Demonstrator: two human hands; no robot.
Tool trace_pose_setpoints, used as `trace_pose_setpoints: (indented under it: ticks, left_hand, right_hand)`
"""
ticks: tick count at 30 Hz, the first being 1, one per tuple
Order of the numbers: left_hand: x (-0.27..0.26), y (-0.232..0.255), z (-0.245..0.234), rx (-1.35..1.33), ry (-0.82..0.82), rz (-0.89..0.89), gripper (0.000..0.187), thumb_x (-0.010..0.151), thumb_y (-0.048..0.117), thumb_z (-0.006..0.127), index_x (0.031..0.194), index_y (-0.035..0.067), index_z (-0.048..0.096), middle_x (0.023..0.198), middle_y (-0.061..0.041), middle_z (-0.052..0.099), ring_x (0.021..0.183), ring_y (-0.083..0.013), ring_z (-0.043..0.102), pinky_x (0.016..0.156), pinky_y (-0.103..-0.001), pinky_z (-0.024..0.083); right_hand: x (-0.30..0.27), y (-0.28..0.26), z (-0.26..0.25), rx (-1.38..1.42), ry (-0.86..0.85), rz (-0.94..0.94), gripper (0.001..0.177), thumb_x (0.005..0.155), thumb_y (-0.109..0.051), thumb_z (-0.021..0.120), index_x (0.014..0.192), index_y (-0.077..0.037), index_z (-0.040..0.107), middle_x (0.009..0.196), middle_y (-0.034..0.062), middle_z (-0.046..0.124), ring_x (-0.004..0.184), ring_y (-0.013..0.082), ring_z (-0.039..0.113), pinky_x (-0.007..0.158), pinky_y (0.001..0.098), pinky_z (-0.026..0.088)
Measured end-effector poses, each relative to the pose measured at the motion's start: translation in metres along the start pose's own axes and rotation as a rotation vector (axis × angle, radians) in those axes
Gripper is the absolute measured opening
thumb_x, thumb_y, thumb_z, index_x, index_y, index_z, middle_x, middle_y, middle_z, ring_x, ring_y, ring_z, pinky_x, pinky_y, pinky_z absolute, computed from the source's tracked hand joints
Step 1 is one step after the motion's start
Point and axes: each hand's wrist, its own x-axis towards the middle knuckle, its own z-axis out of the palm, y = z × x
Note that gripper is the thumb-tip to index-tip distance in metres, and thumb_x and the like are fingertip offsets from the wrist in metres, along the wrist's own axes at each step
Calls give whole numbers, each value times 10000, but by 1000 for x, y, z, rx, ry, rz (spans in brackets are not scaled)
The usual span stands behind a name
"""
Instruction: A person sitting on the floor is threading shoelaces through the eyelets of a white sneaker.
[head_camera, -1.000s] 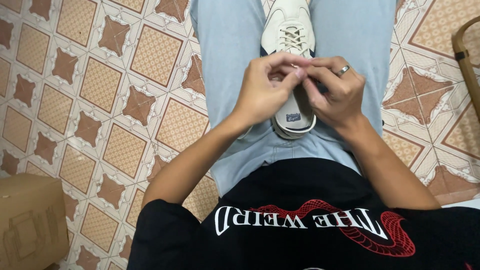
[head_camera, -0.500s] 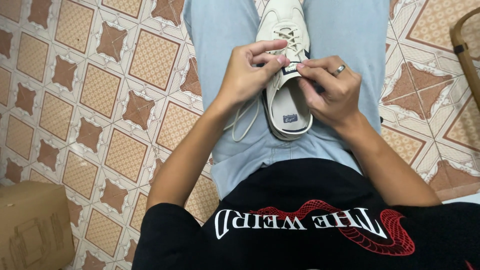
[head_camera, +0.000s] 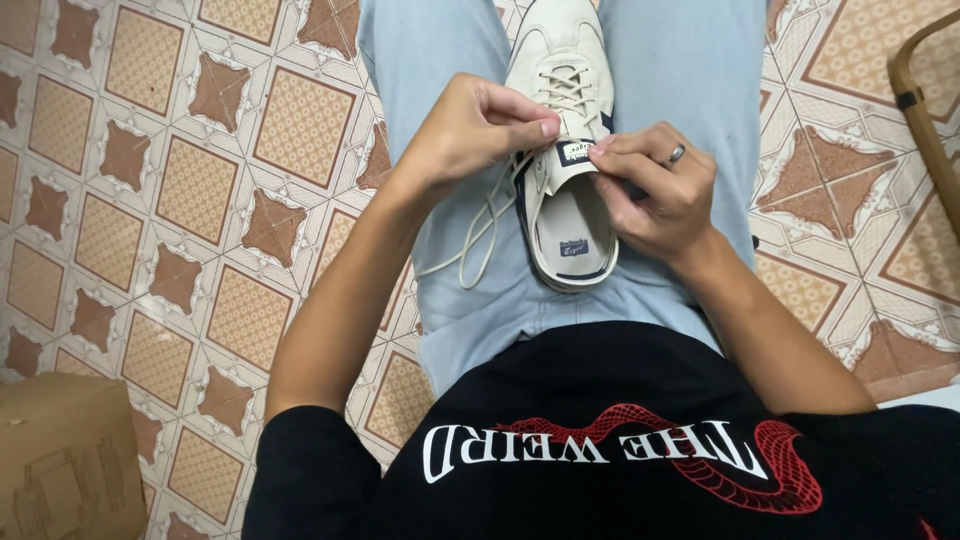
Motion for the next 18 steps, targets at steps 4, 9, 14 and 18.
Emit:
trace_pose_setpoints:
  ticks: [4,9,14,18]
  left_hand:
    - [2,-2,-2,155,21,71,194,845,88,816,997,-33,807,823,-111,814,679,-80,738,605,-157,601]
    - [4,-1,0,335,97,125,150,819,133,855,899,8,832,700,-56,768,552,-45,624,472,-167,506]
    - [4,1,1,393,111,103,157,805,176,878,850,31,838,640,-30,738,506,-36,581,434,-171,455]
    - [8,3,0,490,113,89,189,767,229,880,839,57,854,588,-9,704,463,-43,519,405,-194,398]
  right_hand:
    - [1,1,-1,9,-8,3,213,767,168,799,970,111,769,958,180,714,878,298,692,819,378,603]
    - [4,-1,-2,18,-19,27,223,757,169,779,969,102,766,950,167,705,865,289,681,812,372,594]
    - [4,-2,-1,13,-25,41,223,754,174,781,962,97,768,939,158,714,864,281,682,806,364,589]
    - [6,-4,-2,25,-31,35,219,754,174,773,958,93,763,936,156,711,868,277,684,809,362,589]
